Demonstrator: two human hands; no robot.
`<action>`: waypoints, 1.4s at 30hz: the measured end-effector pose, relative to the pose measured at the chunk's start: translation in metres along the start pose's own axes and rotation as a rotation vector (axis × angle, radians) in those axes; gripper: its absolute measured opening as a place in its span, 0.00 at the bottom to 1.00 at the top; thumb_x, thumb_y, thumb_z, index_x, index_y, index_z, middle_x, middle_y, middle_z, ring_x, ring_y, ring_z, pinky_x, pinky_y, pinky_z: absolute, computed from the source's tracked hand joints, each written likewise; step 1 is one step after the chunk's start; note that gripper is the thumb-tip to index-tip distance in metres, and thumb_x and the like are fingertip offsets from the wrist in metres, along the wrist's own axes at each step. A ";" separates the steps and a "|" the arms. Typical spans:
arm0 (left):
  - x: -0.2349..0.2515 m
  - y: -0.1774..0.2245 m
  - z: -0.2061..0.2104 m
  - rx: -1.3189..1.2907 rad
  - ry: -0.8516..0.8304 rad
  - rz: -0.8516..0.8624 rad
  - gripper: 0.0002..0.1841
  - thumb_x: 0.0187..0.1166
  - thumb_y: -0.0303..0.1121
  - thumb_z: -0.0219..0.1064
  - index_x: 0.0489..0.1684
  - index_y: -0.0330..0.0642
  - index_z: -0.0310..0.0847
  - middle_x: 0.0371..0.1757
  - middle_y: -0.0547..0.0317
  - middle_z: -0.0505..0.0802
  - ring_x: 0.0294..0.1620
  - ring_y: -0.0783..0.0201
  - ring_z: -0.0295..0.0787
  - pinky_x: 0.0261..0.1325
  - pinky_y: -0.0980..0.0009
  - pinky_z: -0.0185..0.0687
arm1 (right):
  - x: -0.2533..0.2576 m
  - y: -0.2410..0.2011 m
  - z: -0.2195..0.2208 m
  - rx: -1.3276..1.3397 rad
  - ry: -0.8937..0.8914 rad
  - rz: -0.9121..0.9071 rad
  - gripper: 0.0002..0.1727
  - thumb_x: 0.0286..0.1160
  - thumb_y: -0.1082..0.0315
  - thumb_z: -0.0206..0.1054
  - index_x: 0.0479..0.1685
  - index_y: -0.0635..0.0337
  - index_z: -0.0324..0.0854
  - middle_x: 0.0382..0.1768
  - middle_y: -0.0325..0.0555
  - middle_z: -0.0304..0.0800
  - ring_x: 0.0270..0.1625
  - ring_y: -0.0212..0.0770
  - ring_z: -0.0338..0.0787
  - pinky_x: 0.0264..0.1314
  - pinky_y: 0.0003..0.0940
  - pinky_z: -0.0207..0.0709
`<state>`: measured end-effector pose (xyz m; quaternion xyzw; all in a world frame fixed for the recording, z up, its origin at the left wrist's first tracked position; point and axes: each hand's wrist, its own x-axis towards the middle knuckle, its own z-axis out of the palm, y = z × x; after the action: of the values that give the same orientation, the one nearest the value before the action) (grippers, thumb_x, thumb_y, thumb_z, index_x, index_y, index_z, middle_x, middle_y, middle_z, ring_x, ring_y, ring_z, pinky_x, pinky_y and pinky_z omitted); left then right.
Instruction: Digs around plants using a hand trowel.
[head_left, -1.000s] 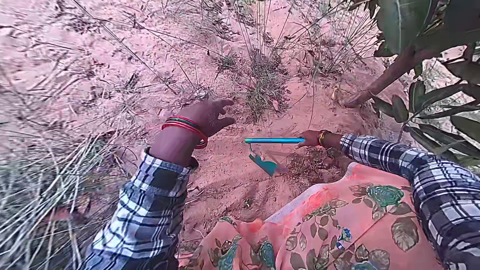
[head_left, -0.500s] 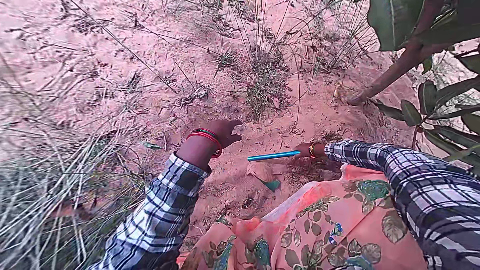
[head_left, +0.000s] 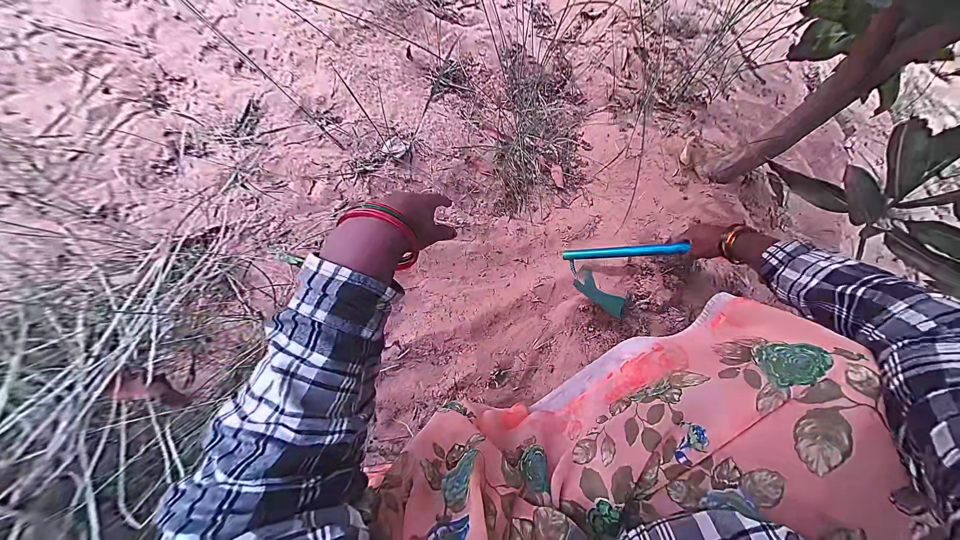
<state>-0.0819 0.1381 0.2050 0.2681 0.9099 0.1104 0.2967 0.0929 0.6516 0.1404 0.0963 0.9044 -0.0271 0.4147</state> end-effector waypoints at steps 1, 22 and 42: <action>0.003 0.002 -0.001 -0.002 0.013 0.008 0.30 0.85 0.41 0.68 0.85 0.39 0.69 0.71 0.28 0.85 0.74 0.30 0.80 0.77 0.30 0.65 | 0.009 -0.017 0.006 -0.023 -0.020 -0.062 0.14 0.75 0.62 0.76 0.48 0.66 0.89 0.42 0.62 0.91 0.48 0.61 0.90 0.57 0.64 0.77; -0.002 -0.005 0.020 -0.044 0.026 0.083 0.29 0.84 0.41 0.69 0.84 0.43 0.72 0.69 0.33 0.88 0.70 0.31 0.84 0.74 0.30 0.69 | 0.079 -0.069 -0.038 -0.041 0.070 -0.061 0.24 0.74 0.53 0.78 0.54 0.67 0.87 0.50 0.65 0.90 0.57 0.62 0.89 0.64 0.63 0.75; -0.003 0.002 0.012 -0.061 -0.018 0.079 0.29 0.86 0.40 0.67 0.86 0.43 0.69 0.71 0.34 0.86 0.72 0.35 0.83 0.75 0.34 0.70 | 0.034 -0.269 0.031 0.302 -0.142 -0.322 0.27 0.82 0.53 0.71 0.65 0.69 0.78 0.44 0.58 0.84 0.39 0.48 0.82 0.48 0.48 0.77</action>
<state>-0.0719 0.1387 0.1970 0.2955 0.8921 0.1474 0.3084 0.0416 0.3894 0.0856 0.0093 0.8624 -0.2346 0.4485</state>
